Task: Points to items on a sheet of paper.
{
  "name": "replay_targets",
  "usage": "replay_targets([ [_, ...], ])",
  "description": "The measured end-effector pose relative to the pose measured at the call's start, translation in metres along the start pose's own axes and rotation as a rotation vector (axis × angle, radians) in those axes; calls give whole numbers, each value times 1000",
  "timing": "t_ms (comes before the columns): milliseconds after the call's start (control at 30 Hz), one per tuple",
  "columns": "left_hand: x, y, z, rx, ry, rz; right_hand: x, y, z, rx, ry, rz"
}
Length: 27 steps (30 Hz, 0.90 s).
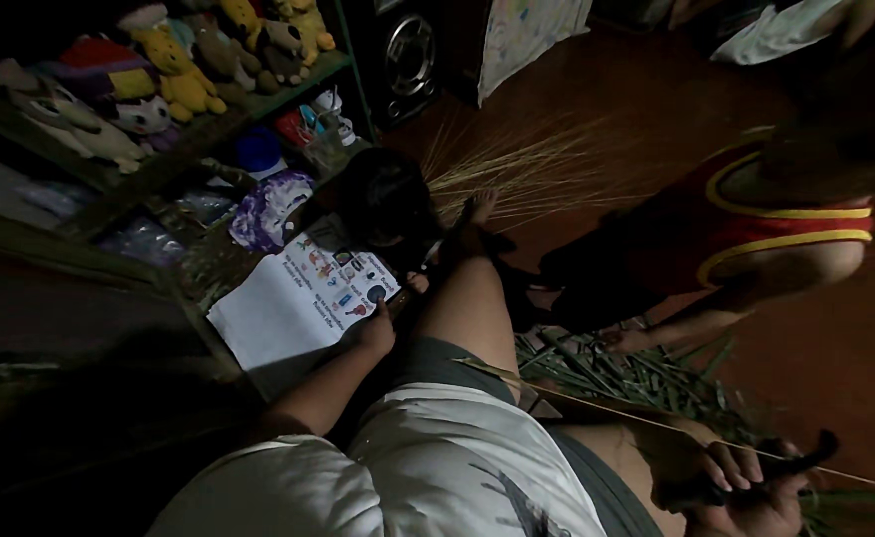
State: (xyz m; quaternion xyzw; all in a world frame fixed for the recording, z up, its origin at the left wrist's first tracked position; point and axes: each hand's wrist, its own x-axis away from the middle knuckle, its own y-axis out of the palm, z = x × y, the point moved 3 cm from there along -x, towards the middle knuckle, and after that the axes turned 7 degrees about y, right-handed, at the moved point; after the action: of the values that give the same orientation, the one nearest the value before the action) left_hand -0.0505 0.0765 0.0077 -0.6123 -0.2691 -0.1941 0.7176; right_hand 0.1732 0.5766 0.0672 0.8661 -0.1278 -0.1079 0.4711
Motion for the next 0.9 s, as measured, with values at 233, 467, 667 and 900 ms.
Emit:
replay_targets([
  [233,0,-1,0,-6,2,2,0,4,2,-44,20,-13],
  [467,0,0,3,5,-8,-3,1,-1,1,17,-16,-4],
  [667,-1,-1,1,14,-3,-7,0,9,0,31,-7,4],
  [900,-2,-35,-11,158,60,222,-2,8,-3,88,19,-21],
])
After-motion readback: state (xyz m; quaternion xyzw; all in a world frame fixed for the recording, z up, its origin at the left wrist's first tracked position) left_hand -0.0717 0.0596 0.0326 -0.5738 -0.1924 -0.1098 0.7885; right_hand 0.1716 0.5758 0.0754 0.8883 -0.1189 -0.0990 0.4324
